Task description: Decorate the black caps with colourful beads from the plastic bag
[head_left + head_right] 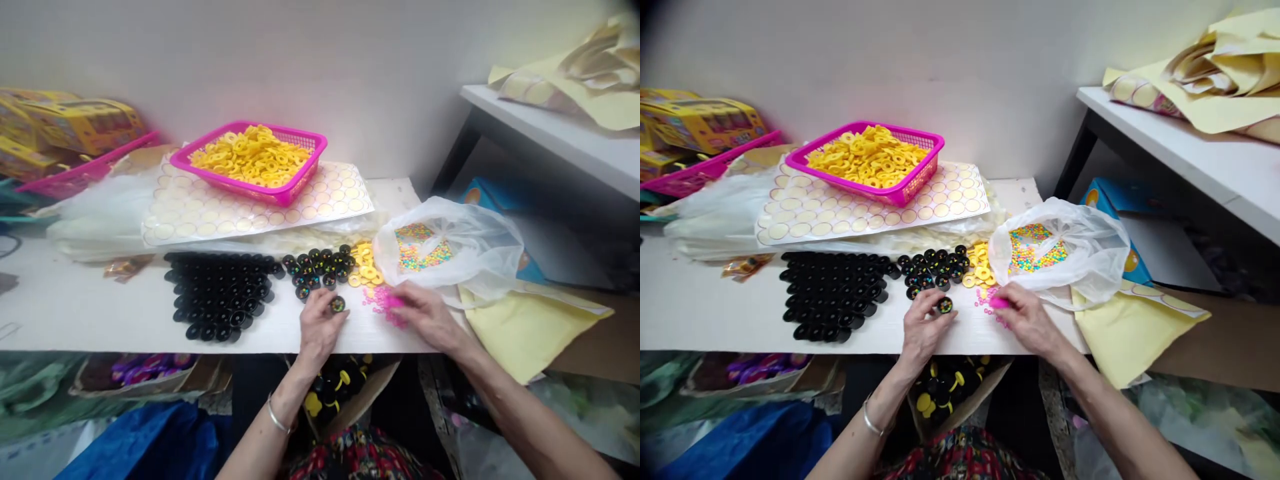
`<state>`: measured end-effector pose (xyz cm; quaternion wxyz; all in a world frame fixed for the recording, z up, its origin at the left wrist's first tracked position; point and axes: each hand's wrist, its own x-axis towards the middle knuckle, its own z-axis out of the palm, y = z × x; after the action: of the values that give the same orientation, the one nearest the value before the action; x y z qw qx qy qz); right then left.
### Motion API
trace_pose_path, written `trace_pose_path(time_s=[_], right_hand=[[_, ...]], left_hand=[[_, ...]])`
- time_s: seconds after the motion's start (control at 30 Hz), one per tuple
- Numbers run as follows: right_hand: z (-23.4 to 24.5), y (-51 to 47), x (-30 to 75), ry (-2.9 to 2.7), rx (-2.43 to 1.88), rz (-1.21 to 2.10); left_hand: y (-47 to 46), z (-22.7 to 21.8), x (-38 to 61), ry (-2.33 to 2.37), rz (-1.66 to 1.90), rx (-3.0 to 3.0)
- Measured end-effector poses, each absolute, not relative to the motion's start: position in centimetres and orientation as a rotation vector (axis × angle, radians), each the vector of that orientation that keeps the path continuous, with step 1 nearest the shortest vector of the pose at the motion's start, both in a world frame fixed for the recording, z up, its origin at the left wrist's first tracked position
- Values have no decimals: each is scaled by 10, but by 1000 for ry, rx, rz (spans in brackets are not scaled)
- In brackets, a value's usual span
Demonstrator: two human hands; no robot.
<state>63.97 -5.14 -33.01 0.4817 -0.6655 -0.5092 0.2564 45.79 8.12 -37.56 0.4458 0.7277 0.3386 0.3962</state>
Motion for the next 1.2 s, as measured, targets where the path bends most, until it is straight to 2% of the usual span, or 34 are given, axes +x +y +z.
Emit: trace_pose_path(time_s=[0.1,0.17,0.43,0.7,0.83,0.97,1.07,1.2], right_hand=[[-348,-38,594,-1290,-1550,911],[-356,-21,573,-1322,-1542,976],[-357,19,551,-1556,-1469,968],[-364,35,556,-1597,-1496,853],[-370,35,561,-1498,-1423,942],[-360,18,571,-1392,-1348,1080],[-342,7,603,-1424,-1381,882],[-327,6,688,-1427,-1870,228]], left_hand=[[85,-394,434,1023,971,1893],[89,-401,432,1107,986,1959],[98,-398,414,1175,1149,2149],[132,-408,418,1234,894,1856],[134,-405,422,1149,815,1861],[135,-395,402,1282,929,2214],[143,-378,387,1596,923,2539],[154,-363,384,1800,706,2677]])
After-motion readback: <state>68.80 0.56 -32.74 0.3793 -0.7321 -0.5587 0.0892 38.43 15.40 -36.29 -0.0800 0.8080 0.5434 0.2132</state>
